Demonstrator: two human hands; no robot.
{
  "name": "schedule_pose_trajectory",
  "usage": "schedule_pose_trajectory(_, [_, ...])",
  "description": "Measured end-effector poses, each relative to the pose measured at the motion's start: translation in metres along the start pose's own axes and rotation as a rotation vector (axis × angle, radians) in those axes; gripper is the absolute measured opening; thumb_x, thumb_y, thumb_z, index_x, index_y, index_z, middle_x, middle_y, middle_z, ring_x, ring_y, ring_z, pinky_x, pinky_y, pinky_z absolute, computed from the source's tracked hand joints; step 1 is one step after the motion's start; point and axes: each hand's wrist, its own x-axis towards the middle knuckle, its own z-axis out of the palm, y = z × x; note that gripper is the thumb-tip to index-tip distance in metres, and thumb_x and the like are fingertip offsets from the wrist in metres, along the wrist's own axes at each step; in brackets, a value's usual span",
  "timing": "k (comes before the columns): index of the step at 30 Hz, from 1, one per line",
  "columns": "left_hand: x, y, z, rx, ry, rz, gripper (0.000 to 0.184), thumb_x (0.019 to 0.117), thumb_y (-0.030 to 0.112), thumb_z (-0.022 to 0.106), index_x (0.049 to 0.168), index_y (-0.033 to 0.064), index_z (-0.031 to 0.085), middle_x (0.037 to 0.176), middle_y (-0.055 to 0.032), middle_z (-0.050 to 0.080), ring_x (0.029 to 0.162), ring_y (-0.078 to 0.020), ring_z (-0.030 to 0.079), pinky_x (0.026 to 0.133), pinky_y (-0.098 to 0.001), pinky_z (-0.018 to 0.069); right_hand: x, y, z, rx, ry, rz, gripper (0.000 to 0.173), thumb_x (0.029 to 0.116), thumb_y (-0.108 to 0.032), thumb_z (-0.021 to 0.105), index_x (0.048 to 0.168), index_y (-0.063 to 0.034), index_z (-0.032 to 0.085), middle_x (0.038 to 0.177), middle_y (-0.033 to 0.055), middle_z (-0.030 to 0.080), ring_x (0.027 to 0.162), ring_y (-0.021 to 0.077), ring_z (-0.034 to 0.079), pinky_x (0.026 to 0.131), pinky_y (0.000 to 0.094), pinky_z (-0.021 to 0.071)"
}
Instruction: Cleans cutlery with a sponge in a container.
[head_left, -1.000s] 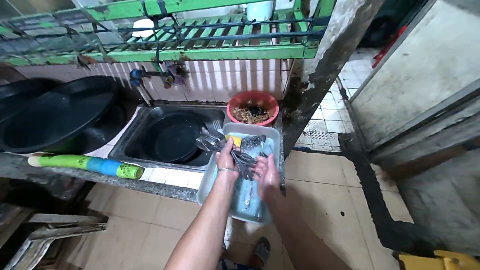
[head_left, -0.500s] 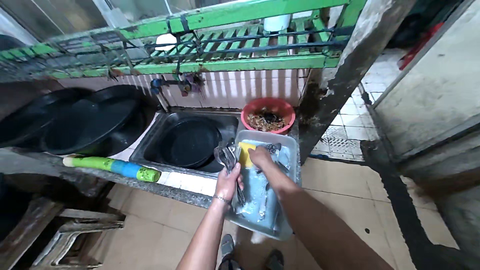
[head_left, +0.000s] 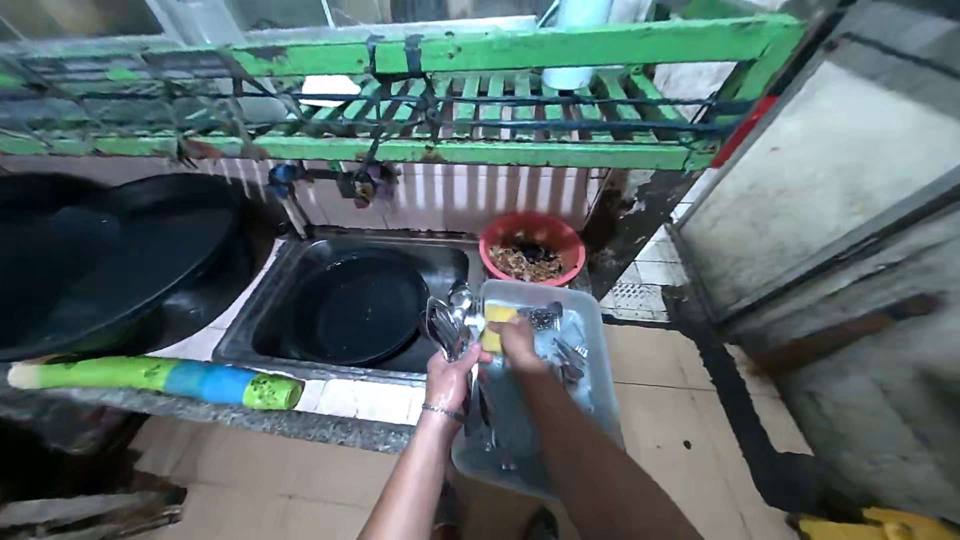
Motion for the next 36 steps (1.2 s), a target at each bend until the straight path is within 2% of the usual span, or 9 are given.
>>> schedule_pose_trajectory(11, [0.034, 0.006, -0.007, -0.038, -0.315, -0.027, 0.021, 0.0949, 0.007, 0.066, 0.114, 0.0011, 0.066, 0.093, -0.0146, 0.075, 0.065, -0.0183, 0.067, 0.060, -0.0320, 0.0559, -0.022, 0.018, -0.028, 0.420, -0.123, -0.019, 0.047, 0.0936, -0.010, 0.060, 0.139, -0.0060, 0.049, 0.104, 0.0156, 0.071, 0.085, 0.0254, 0.071, 0.070, 0.0445, 0.0607])
schedule_pose_trajectory(13, [0.037, 0.011, 0.002, 0.074, -0.316, -0.101, 0.022, 0.0993, 0.008, 0.065, 0.120, 0.0023, 0.064, 0.089, -0.0114, 0.075, 0.060, -0.0130, 0.063, 0.056, -0.0271, 0.0524, -0.051, 0.013, -0.040, 0.631, -0.227, -0.113, 0.046, 0.1076, -0.030, 0.048, 0.151, -0.0192, 0.038, 0.122, 0.0112, 0.068, 0.104, 0.0244, 0.070, 0.086, 0.0448, 0.0604])
schedule_pose_trajectory(16, [0.048, 0.007, 0.015, 0.171, -0.396, -0.230, 0.027, 0.1024, 0.015, 0.063, 0.127, 0.0057, 0.061, 0.080, -0.0059, 0.069, 0.054, -0.0090, 0.055, 0.050, -0.0236, 0.0472, -0.067, 0.003, -0.053, 0.738, -0.356, -0.204, 0.063, 0.1011, -0.071, 0.032, 0.150, -0.0327, 0.044, 0.130, 0.0032, 0.067, 0.111, 0.0218, 0.068, 0.088, 0.0447, 0.0600])
schedule_pose_trajectory(20, [0.061, -0.008, 0.025, 0.099, -0.597, -0.326, 0.011, 0.1049, 0.015, 0.057, 0.112, 0.0072, 0.059, 0.069, -0.0007, 0.057, 0.051, -0.0078, 0.052, 0.047, -0.0215, 0.0463, -0.046, -0.009, -0.044, 0.552, -0.101, -0.103, 0.040, 0.1082, -0.045, 0.043, 0.123, -0.0113, 0.058, 0.086, 0.0091, 0.068, 0.063, 0.0188, 0.065, 0.050, 0.0366, 0.0561])
schedule_pose_trajectory(24, [0.050, -0.004, 0.036, 0.239, -0.564, -0.318, 0.012, 0.1037, 0.011, 0.059, 0.113, 0.0039, 0.058, 0.069, -0.0005, 0.054, 0.052, -0.0070, 0.050, 0.049, -0.0203, 0.0448, -0.031, -0.005, -0.024, 0.282, 0.352, 0.038, 0.062, 0.1019, -0.052, 0.058, 0.135, -0.0004, 0.058, 0.120, 0.0205, 0.066, 0.104, 0.0303, 0.065, 0.089, 0.0528, 0.0541])
schedule_pose_trajectory(28, [0.064, -0.019, 0.035, 0.214, -0.625, -0.281, 0.016, 0.1015, 0.005, 0.060, 0.116, 0.0011, 0.056, 0.068, -0.0016, 0.055, 0.052, -0.0076, 0.052, 0.050, -0.0208, 0.0468, -0.047, -0.005, -0.018, 0.255, 0.328, 0.060, 0.020, 0.0975, -0.020, 0.063, 0.106, -0.0016, 0.061, 0.076, 0.0081, 0.059, 0.059, 0.0163, 0.056, 0.053, 0.0354, 0.0495])
schedule_pose_trajectory(30, [0.059, -0.020, 0.030, 0.186, -0.685, -0.309, 0.019, 0.1020, 0.004, 0.059, 0.121, 0.0006, 0.054, 0.070, -0.0023, 0.054, 0.053, -0.0091, 0.053, 0.051, -0.0223, 0.0478, -0.048, -0.009, -0.025, 0.270, 0.351, 0.057, 0.017, 0.0934, -0.008, 0.063, 0.108, -0.0007, 0.059, 0.074, 0.0088, 0.059, 0.056, 0.0165, 0.055, 0.051, 0.0352, 0.0499])
schedule_pose_trajectory(34, [0.040, -0.028, 0.023, -0.131, -0.688, -0.367, 0.006, 0.1048, 0.001, 0.051, 0.109, 0.0030, 0.055, 0.066, -0.0019, 0.054, 0.054, -0.0105, 0.055, 0.054, -0.0240, 0.0513, -0.034, -0.006, -0.030, 0.478, 0.441, -0.062, 0.045, 0.1023, -0.036, 0.063, 0.132, -0.0035, 0.055, 0.097, 0.0118, 0.064, 0.077, 0.0196, 0.063, 0.069, 0.0408, 0.0569])
schedule_pose_trajectory(36, [0.043, -0.035, 0.020, -0.305, -0.702, -0.428, 0.013, 0.1073, 0.008, 0.047, 0.099, 0.0083, 0.057, 0.064, -0.0002, 0.054, 0.054, -0.0091, 0.055, 0.054, -0.0232, 0.0514, -0.050, -0.005, -0.026, 0.442, 0.351, -0.049, 0.044, 0.1014, -0.048, 0.060, 0.123, -0.0090, 0.058, 0.082, 0.0043, 0.062, 0.060, 0.0123, 0.058, 0.053, 0.0319, 0.0529])
